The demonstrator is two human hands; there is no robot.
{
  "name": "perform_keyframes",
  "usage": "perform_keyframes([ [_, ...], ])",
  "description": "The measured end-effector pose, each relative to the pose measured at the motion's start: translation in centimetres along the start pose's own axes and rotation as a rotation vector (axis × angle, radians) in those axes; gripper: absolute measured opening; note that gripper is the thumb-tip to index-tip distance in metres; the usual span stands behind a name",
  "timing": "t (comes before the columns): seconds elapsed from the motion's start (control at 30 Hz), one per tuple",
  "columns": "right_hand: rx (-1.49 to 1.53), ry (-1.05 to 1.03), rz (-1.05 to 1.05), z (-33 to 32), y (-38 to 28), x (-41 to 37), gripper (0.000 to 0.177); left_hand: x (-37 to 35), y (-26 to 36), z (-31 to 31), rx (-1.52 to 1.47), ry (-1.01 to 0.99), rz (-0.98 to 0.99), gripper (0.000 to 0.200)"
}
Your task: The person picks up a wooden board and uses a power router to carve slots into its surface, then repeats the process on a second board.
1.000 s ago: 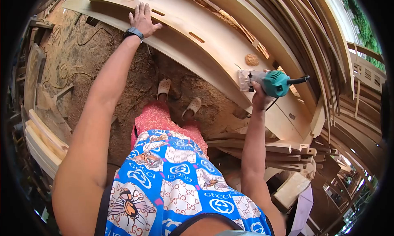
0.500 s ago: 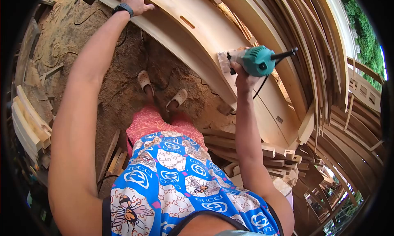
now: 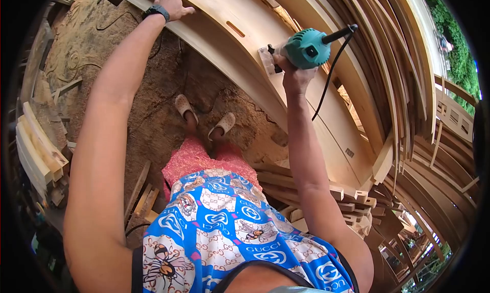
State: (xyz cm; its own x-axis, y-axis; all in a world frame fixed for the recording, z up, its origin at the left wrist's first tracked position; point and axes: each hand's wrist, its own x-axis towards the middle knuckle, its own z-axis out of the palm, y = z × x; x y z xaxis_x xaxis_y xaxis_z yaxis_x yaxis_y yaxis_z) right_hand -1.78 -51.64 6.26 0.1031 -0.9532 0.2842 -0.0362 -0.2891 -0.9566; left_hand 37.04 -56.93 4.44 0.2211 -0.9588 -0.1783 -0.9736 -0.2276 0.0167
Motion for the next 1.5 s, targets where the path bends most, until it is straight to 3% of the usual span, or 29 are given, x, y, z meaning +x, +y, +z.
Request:
perform_keyframes([
  [0.13, -0.134, 0.015, 0.021, 0.5, -1.3, 0.5, 0.044, -1.5, 1.0, 4.4, -0.087, 0.097, -0.048, 0.106],
  [0.2, -0.032, 0.075, 0.021, 0.7, -1.9, 0.5, 0.035, -3.4, 2.2, 8.6, -0.257, 0.556, -0.129, 0.095],
  [0.23, 0.046, 0.135, 0.075, 0.5, -2.1, 0.3, 0.036, -6.0, 4.0, 9.3, -0.449, 0.558, -0.115, 0.081],
  [0.27, 0.148, 0.188, 0.016, -0.2, -0.8, 0.1, 0.048, -10.3, 6.8, 9.1, -0.643, 0.552, -0.101, 0.068],
  [0.3, 0.076, 0.201, -0.025, -1.1, -1.9, -0.2, 0.044, -14.9, 9.9, 7.4, -0.653, 0.604, 0.071, 0.035],
  [0.33, -0.002, 0.215, -0.060, -2.1, -4.0, -0.9, 0.040, -18.8, 12.7, 6.9, -0.852, 0.420, 0.154, 0.016],
  [0.4, -0.031, 0.386, -0.103, -3.2, -6.3, -1.5, 0.041, -25.2, 18.6, 7.6, -1.198, 0.153, 0.298, 0.015],
  [0.47, 0.131, 0.507, -0.134, -3.2, -9.6, -2.0, 0.043, -29.5, 24.1, 7.7, -1.327, -0.078, 0.404, 0.016],
  [0.5, 0.116, 0.505, -0.131, -4.0, -10.6, -2.3, 0.047, -31.1, 26.6, 8.0, -1.374, -0.183, 0.422, 0.023],
  [0.53, 0.027, 0.576, -0.145, -4.8, -10.4, -2.6, 0.049, -32.0, 28.9, 9.2, -1.365, -0.170, 0.521, 0.046],
  [0.57, 0.041, 0.598, -0.138, -4.4, -11.6, -2.9, 0.050, -32.7, 30.5, 8.8, -1.380, -0.308, 0.537, 0.066],
  [0.7, 0.060, 0.620, -0.127, -3.0, -13.7, -3.8, 0.052, -34.4, 33.8, 7.5, -1.687, -0.348, 0.757, 0.073],
  [0.73, 0.066, 0.617, -0.133, -2.9, -13.4, -3.8, 0.052, -34.6, 33.9, 8.4, -1.656, -0.596, 0.876, 0.074],
  [0.8, 0.146, 0.520, -0.100, -2.8, -12.2, -3.8, 0.053, -35.8, 34.9, 10.9, -1.598, -0.835, 0.989, 0.076],
  [0.9, 0.145, 0.513, -0.094, -1.3, -12.2, -4.0, 0.046, -36.6, 35.4, 11.5, -1.488, -0.506, 0.894, 0.082],
  [0.93, 0.122, 0.512, -0.055, -0.9, -12.3, -4.4, 0.043, -35.5, 35.0, 11.3, -1.433, -0.512, 0.558, 0.085],
  [1.0, 0.100, 0.507, -0.021, -0.4, -12.6, -5.1, 0.040, -34.2, 34.7, 10.5, -1.366, -0.524, 0.222, 0.089],
  [1.03, 0.092, 0.502, -0.038, -0.1, -12.7, -5.1, 0.041, -33.2, 34.7, 10.0, -1.682, -0.672, 0.266, 0.092],
  [1.1, 0.087, 0.486, -0.060, 0.1, -12.5, -4.9, 0.041, -32.9, 34.6, 10.5, -2.004, -0.806, 0.314, 0.095],
  [1.13, 0.073, 0.441, -0.068, -0.2, -12.0, -4.8, 0.049, -33.8, 34.2, 11.3, -1.903, -0.744, 0.569, 0.088],
  [1.2, 0.058, 0.389, -0.083, -0.6, -10.6, -4.3, 0.057, -35.7, 36.4, 14.5, -1.803, -0.788, 0.847, 0.071],
  [1.3, 0.127, 0.386, -0.108, -0.9, -9.0, -3.7, 0.056, -37.3, 34.7, 13.6, -1.607, -0.882, 1.096, 0.042],
  [1.37, 0.186, 0.365, -0.089, -0.5, -8.4, -3.0, 0.045, -37.0, 32.7, 14.7, -1.322, -1.516, 0.959, 0.044],
  [1.43, 0.121, 0.304, -0.091, -1.0, -6.4, -2.4, 0.045, -37.6, 28.7, 14.7, -1.039, -0.912, 0.683, 0.040],
  [1.5, -0.008, 0.185, -0.025, -1.9, -4.8, -2.0, 0.051, -37.2, 26.1, 15.5, -1.059, -0.570, 0.239, 0.047],
])
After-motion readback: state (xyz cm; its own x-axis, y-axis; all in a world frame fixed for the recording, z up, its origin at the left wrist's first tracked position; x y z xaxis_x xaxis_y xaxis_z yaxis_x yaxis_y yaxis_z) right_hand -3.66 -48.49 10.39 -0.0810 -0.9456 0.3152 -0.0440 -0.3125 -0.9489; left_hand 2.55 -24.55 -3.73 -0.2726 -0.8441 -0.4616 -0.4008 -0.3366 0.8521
